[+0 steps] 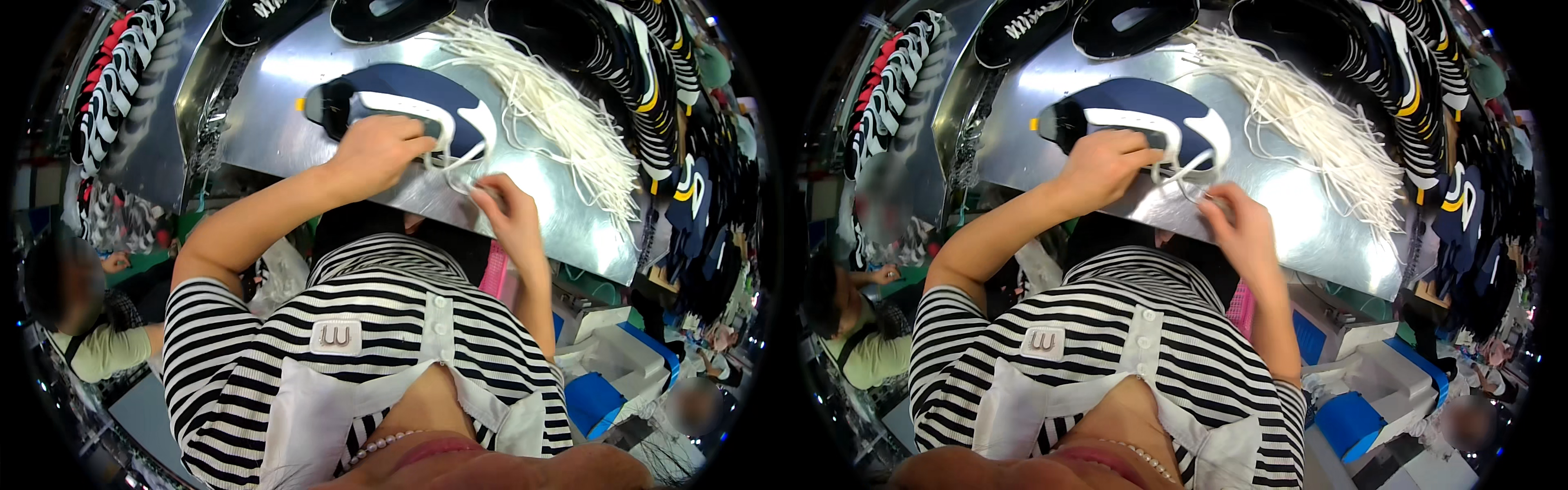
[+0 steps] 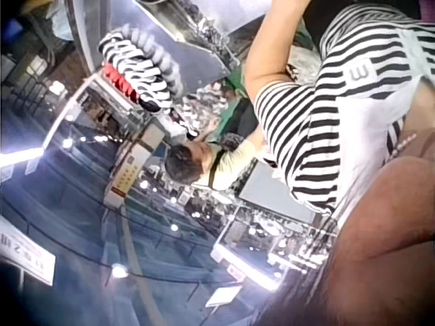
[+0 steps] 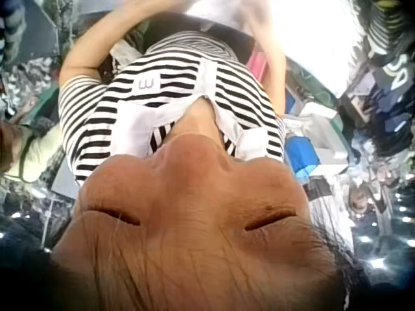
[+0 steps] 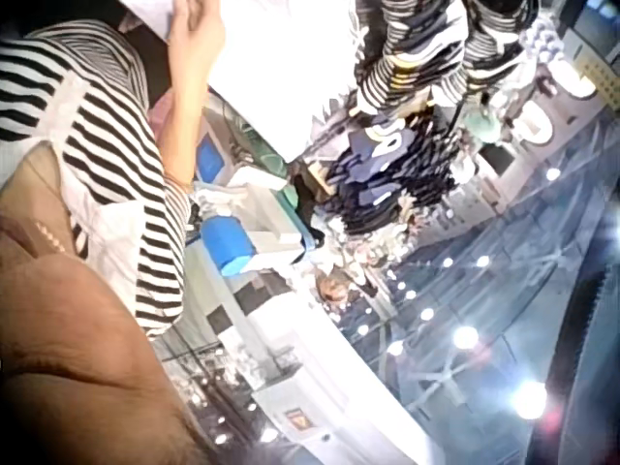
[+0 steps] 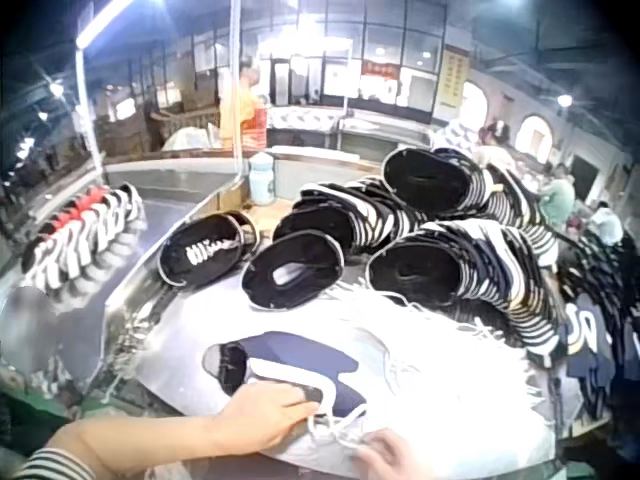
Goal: The person laces a shoe by hand, threading white laces through the eyelets, and then uses a small metal tool to tuck the ends of the laces into the interior of the shoe.
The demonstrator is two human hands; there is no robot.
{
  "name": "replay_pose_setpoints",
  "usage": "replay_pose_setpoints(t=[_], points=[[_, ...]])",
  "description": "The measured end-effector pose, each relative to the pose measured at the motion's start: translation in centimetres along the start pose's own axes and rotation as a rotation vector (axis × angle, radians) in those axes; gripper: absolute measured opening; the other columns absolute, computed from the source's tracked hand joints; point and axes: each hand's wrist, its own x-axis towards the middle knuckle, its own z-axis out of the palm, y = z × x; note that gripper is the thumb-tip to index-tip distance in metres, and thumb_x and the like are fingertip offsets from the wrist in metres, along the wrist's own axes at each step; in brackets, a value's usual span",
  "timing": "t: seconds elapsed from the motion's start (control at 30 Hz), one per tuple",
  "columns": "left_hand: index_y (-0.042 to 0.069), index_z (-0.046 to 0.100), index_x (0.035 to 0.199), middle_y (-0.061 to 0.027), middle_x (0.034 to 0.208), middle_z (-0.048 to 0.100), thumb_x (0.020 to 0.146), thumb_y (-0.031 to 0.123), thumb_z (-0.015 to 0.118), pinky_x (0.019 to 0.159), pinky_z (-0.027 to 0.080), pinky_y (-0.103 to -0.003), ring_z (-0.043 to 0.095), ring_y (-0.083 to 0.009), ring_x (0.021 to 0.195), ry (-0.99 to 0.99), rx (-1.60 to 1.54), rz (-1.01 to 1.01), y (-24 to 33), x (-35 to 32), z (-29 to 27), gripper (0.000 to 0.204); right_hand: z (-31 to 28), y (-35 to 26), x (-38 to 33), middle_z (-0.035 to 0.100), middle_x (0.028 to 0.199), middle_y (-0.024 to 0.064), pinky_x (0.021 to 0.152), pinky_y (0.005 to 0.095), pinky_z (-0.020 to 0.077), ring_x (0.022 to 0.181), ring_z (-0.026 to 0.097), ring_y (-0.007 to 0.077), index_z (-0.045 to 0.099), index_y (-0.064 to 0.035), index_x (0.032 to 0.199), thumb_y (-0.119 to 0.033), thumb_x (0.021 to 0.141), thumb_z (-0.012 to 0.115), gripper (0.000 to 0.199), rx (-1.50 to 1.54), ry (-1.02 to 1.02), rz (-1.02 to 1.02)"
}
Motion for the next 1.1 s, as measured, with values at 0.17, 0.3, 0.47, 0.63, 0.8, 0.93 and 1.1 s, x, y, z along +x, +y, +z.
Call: replay_pose_setpoints(t=[0.17,0.3,0.47,0.63,0.8,0.93,1.1], points=[[0.007,0.066,0.096,-0.0037,0.082,0.059,0.076,0.009,0.061,0.061,0.052,-0.032,0.064,-0.0201,0.077,0.088,0.027,0.173,0.0,-0.3,0.6,0.021,-5.0,2.0,3.0,0.061,0.092,0.0008,0.063,0.0207,0.0416,0.08,0.054,0.0059,0.055,-0.0067,0.101,-0.007,0.084,0.069,0.021,0.532,0.3,0.289],[0.006,0.066,0.1,-0.0058,0.086,0.062,0.076,0.008,0.062,0.069,0.052,-0.036,0.064,-0.0242,0.083,-0.004,-0.056,0.005,-0.4,0.5,1.5,0.025,1.7,3.8,6.2,0.047,0.074,-0.0059,0.05,0.0187,0.0295,0.059,0.041,0.0035,0.049,-0.0092,0.103,-0.007,0.083,0.072,0.03,0.727,0.221,0.228],[-0.001,0.06,0.12,-0.013,0.112,0.065,0.093,0.025,0.06,0.088,0.048,-0.035,0.062,-0.0231,0.099,-0.374,-0.934,-0.59,-4.7,0.7,-0.6,0.037,3.7,3.0,7.3,0.047,0.076,-0.0064,0.052,0.0188,0.0304,0.061,0.04,0.0035,0.049,-0.0095,0.102,-0.005,0.079,0.077,0.037,0.604,0.347,0.118],[0.01,0.067,0.118,-0.0085,0.116,0.064,0.089,0.044,0.064,0.096,0.041,-0.032,0.055,-0.0192,0.108,-0.662,-0.781,-0.985,-3.9,3.1,-0.8,0.044,3.8,2.9,7.5,0.053,0.088,-0.0006,0.066,0.0204,0.0403,0.078,0.05,0.0067,0.047,-0.0071,0.109,-0.003,0.082,0.074,0.039,0.535,0.285,0.03],[0.009,0.072,0.105,-0.0066,0.109,0.068,0.086,0.034,0.069,0.089,0.046,-0.032,0.057,-0.018,0.105,-0.551,-0.966,-0.892,-4.5,2.0,2.0,0.031,4.0,2.2,7.1,0.054,0.089,-0.0003,0.067,0.0193,0.0401,0.078,0.05,0.0065,0.047,-0.0086,0.111,-0.005,0.084,0.073,0.038,0.565,0.252,0.1],[0.004,0.072,0.091,-0.0088,0.086,0.071,0.086,0.018,0.066,0.078,0.05,-0.031,0.067,-0.0205,0.082,-0.248,-0.723,-0.718,-5.0,1.1,3.5,0.016,4.0,1.5,6.9,0.052,0.081,-0.0028,0.053,0.0197,0.0317,0.063,0.043,0.0043,0.048,-0.0099,0.112,-0.014,0.088,0.071,0.034,0.595,0.247,0.301],[0.001,0.07,0.087,-0.0161,0.084,0.069,0.081,0.017,0.068,0.075,0.05,-0.041,0.066,-0.0326,0.083,0.078,-0.627,-0.508,-5.4,1.5,4.0,0.018,3.0,2.7,7.0,0.065,0.085,0.0036,0.049,0.0186,0.0406,0.067,0.061,0.0081,0.051,-0.0102,0.112,-0.025,0.09,0.071,0.034,0.645,0.173,0.411]])
